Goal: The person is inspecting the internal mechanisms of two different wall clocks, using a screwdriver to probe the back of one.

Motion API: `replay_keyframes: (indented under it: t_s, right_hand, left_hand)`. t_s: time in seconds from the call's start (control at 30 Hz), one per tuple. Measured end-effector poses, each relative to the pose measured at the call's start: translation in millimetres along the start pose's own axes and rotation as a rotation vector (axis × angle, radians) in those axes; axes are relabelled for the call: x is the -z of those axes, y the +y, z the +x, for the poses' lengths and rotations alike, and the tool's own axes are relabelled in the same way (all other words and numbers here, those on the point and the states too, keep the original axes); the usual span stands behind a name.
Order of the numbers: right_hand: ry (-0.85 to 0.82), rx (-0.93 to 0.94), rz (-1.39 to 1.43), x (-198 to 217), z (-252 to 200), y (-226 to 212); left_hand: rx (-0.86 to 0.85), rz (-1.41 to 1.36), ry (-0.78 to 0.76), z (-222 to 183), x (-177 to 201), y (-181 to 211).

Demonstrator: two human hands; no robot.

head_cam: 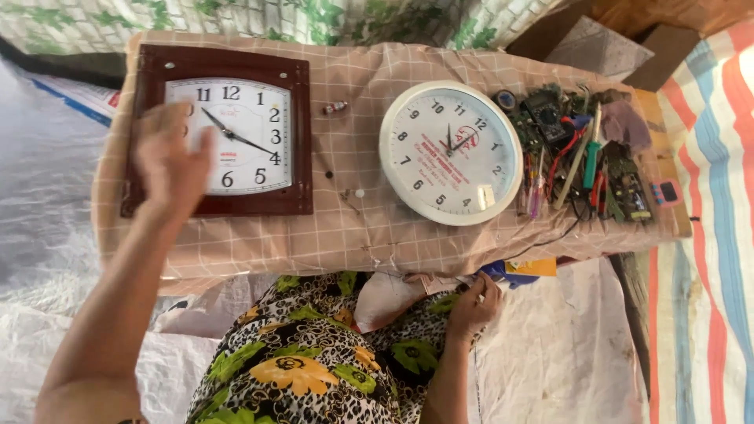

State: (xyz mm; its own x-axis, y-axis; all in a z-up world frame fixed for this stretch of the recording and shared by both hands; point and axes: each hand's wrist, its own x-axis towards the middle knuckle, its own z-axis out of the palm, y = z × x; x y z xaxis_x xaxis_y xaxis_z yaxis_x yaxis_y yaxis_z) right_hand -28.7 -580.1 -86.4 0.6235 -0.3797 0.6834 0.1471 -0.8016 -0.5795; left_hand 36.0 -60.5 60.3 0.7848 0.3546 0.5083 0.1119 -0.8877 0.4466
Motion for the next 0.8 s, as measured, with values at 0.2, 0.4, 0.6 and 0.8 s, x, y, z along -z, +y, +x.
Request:
replay_keyframes:
  t_s: [0.2,0.4,0.6,0.8]
  right_hand:
    - [0.02,-0.112,0.005,-5.5,-4.8,4.0]
    - [0.054,-0.134,0.033,3.9,4.6,-11.1]
    - [0.056,-0.209,0.091,7.6,12.5,-16.8]
    - [0.09,-0.225,0.138,-1.5,17.5,-20.2]
  left_hand:
    - [-0.436,-0.121,-0.08,52.6,-143.1,72.4]
    - [-0.619,-0.263,-0.427,85.3,-342.6,20.8]
    - [-0.299,0.385,-0.485,91.8,-345.4,24.0]
    - [-0.535,-0.13,-0.143,97.1,-257.8,139.9]
